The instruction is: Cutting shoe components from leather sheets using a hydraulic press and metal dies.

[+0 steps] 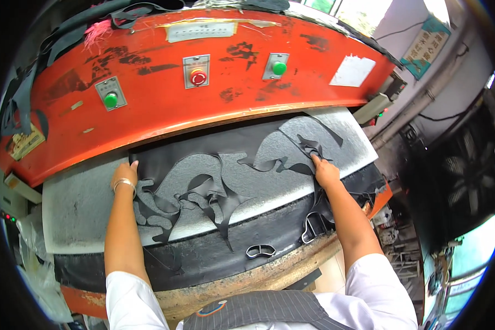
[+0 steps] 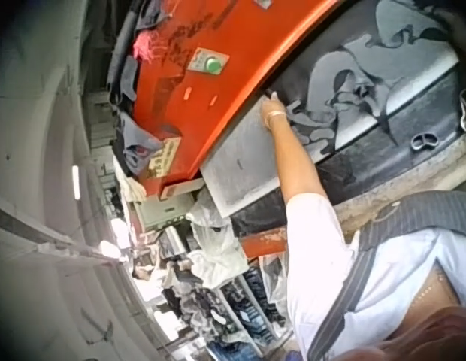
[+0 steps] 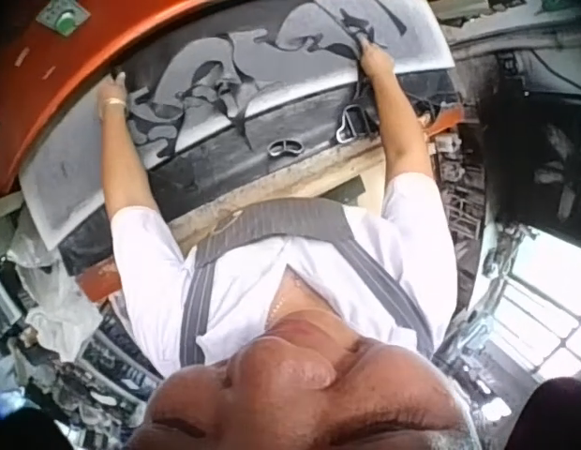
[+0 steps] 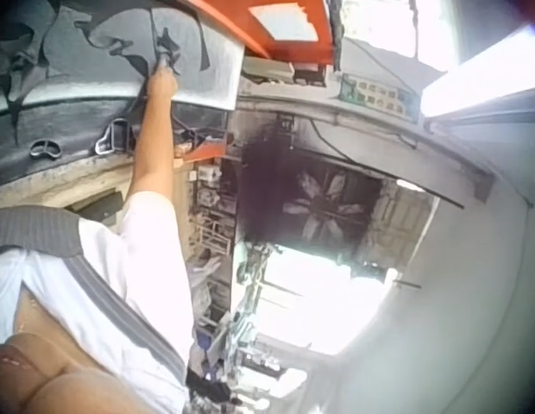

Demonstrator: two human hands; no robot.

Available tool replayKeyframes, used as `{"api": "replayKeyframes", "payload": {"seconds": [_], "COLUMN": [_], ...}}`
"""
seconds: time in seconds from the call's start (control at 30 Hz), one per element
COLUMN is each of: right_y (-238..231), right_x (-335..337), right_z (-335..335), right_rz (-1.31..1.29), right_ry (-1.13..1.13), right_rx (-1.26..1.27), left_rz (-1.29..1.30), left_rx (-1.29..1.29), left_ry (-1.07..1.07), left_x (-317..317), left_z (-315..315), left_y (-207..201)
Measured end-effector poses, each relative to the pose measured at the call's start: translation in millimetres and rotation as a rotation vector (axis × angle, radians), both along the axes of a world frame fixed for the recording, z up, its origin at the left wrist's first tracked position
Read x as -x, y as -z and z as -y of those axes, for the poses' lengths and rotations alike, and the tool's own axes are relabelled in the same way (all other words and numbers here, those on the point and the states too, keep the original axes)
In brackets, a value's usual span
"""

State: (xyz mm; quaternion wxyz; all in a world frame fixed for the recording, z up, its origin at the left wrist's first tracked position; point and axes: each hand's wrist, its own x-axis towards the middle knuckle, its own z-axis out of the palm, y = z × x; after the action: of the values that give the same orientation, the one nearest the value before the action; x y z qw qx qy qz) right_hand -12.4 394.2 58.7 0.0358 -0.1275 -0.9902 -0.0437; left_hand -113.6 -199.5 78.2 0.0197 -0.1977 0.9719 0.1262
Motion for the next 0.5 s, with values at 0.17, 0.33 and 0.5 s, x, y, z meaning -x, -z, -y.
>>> {"api": "replayKeyframes", "payload": {"seconds": [0.17,0.33,0.5], "right_y": [-8,-23,-26], "right_x": [-24,-62,-106], "right_z": [-22,-31,-54], "right_rz": [0.142,0.229,0.127], "right_ry": [-0.083,-0.116,-0.118], "right_rx": [-0.085,-0.128,-0.043], "left_rz": [0.004,-0.015,0.012], "left_rx": [0.012,0.023,0.018], "left_ry": [0.071,0.164,0.233], "left_x": [-28,-64,-103], "left_z": [-7,-3,-27], "left_y": [7,14,16]}}
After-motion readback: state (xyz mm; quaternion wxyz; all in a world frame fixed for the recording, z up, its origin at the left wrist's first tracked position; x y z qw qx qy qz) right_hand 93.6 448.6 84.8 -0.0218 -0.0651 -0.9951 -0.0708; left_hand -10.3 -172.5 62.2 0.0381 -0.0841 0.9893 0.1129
